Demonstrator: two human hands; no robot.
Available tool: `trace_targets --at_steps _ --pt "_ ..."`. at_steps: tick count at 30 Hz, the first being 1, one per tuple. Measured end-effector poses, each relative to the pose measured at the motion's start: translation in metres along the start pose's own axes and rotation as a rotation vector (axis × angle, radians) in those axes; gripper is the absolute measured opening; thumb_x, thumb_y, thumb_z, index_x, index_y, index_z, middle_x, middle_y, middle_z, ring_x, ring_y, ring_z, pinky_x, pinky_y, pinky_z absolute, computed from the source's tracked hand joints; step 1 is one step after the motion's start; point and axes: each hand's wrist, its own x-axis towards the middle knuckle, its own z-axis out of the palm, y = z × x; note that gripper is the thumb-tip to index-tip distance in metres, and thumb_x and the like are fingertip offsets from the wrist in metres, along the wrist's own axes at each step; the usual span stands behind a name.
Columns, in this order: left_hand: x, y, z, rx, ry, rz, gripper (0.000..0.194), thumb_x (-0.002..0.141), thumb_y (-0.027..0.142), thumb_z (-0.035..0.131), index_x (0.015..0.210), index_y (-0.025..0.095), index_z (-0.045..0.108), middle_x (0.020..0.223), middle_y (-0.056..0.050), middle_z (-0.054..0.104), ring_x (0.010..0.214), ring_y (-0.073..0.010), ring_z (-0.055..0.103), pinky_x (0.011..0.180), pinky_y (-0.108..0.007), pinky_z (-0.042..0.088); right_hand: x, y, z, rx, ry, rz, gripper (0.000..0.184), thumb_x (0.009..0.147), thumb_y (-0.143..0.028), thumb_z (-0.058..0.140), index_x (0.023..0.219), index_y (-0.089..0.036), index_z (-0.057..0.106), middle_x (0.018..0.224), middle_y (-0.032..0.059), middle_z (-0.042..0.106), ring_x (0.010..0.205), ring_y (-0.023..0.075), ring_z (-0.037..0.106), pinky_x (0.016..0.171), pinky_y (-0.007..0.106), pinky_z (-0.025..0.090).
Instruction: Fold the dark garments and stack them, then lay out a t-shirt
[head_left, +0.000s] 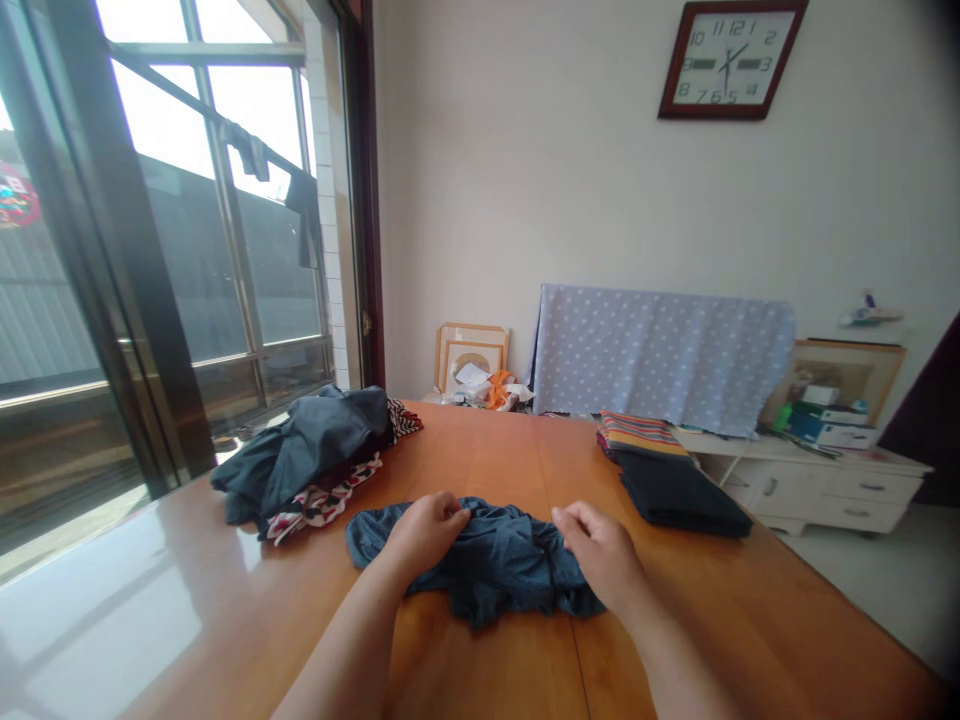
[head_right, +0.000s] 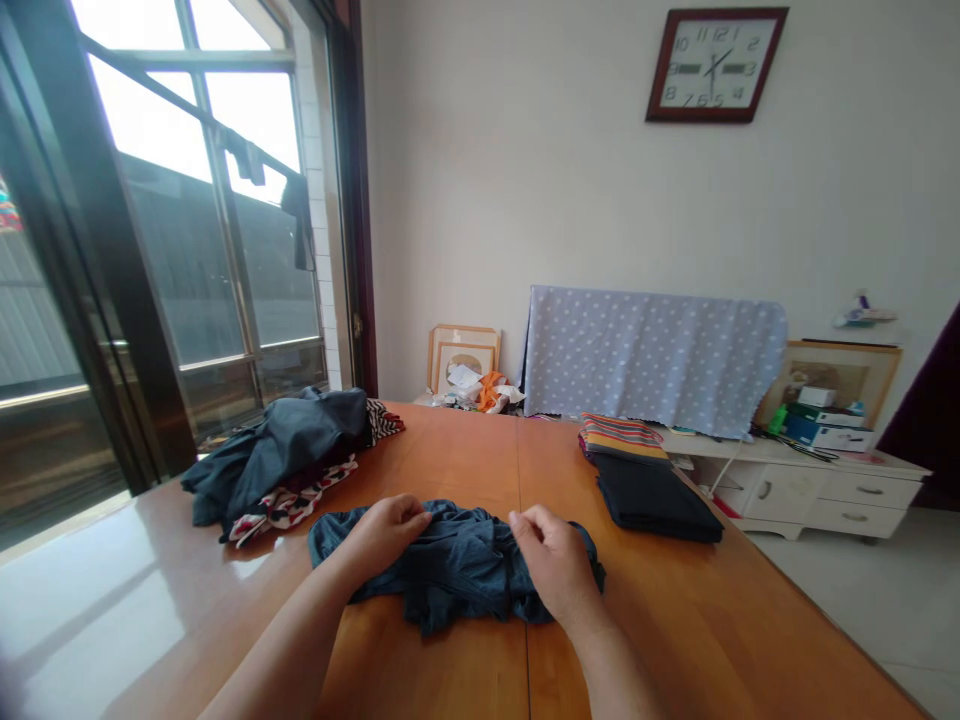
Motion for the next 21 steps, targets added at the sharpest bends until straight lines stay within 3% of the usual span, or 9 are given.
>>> trace_targets --at_steps 3,6,8,10,14,17,21 --pt "-0.003 0.0 0.002 -0.004 -0.073 0.022 0.026 0.082 0.043 0.057 0.081 0.019 0.069 0.073 -0.002 0.068 0.068 -0.0173 0.058 0.058 -0.025 0.032 -0.014 -0.007 0.007 -0.131 -0.383 -0.007 0.029 0.078 -0.051 0.068 0.078 -0.022 0.063 0.062 -0.0051 0.056 0.058 0.0129 0.048 0.053 0.023 0.03" --pt "-0.005 0.001 0.002 -0.019 -0.133 0.045 0.028 0.082 0.044 0.058 0.086 0.019 0.069 0.076 -0.002 0.068 0.07 -0.0179 0.059 0.06 -0.025 0.035 -0.018 -0.003 0.01 -0.263 -0.424 -0.025 0.023 0.067 -0.036 0.076 0.082 -0.023 0.065 0.069 -0.0052 0.058 0.062 0.0127 0.05 0.055 0.023 0.029" --pt "-0.007 0.003 0.0 -0.058 -0.187 0.042 0.036 0.082 0.052 0.057 0.092 0.019 0.07 0.082 -0.003 0.07 0.075 -0.0195 0.062 0.062 -0.026 0.039 -0.013 0.0 0.01 -0.241 -0.332 -0.058 0.009 0.071 -0.029 0.069 0.074 -0.022 0.064 0.073 -0.0033 0.06 0.068 0.014 0.054 0.06 0.024 0.034" --pt "-0.009 0.006 -0.003 -0.091 -0.249 0.035 0.048 0.078 0.06 0.062 0.102 0.02 0.07 0.094 -0.006 0.072 0.085 -0.0227 0.064 0.069 -0.027 0.043 -0.006 0.001 0.007 -0.119 -0.185 -0.028 0.01 0.076 -0.03 0.061 0.071 -0.021 0.062 0.072 -0.0023 0.061 0.072 0.0157 0.056 0.065 0.025 0.039" --pt "-0.012 0.01 -0.006 0.031 -0.286 0.116 0.067 0.061 0.056 0.078 0.118 0.024 0.066 0.121 -0.01 0.066 0.111 -0.0313 0.059 0.088 -0.032 0.044 0.007 0.003 -0.002 0.403 0.14 0.206 0.02 0.079 -0.042 0.062 0.084 -0.023 0.061 0.073 -0.0026 0.065 0.072 0.0183 0.062 0.065 0.027 0.047" --pt "-0.009 0.006 -0.003 0.187 -0.183 0.138 0.04 0.066 0.032 0.074 0.105 0.025 0.069 0.114 -0.008 0.067 0.107 -0.0297 0.059 0.085 -0.032 0.042 0.013 0.007 -0.01 0.727 0.31 0.317 0.029 0.07 -0.043 0.072 0.089 -0.023 0.061 0.072 -0.0032 0.068 0.067 0.0183 0.064 0.061 0.028 0.05" --pt "0.003 -0.004 0.0 0.11 0.017 0.026 0.019 0.073 0.019 0.056 0.088 0.023 0.066 0.092 -0.004 0.068 0.09 -0.0222 0.061 0.075 -0.028 0.041 0.019 0.012 -0.018 0.791 0.418 0.295 0.033 0.065 -0.042 0.077 0.087 -0.021 0.066 0.068 -0.0012 0.07 0.068 0.0217 0.068 0.065 0.032 0.055"
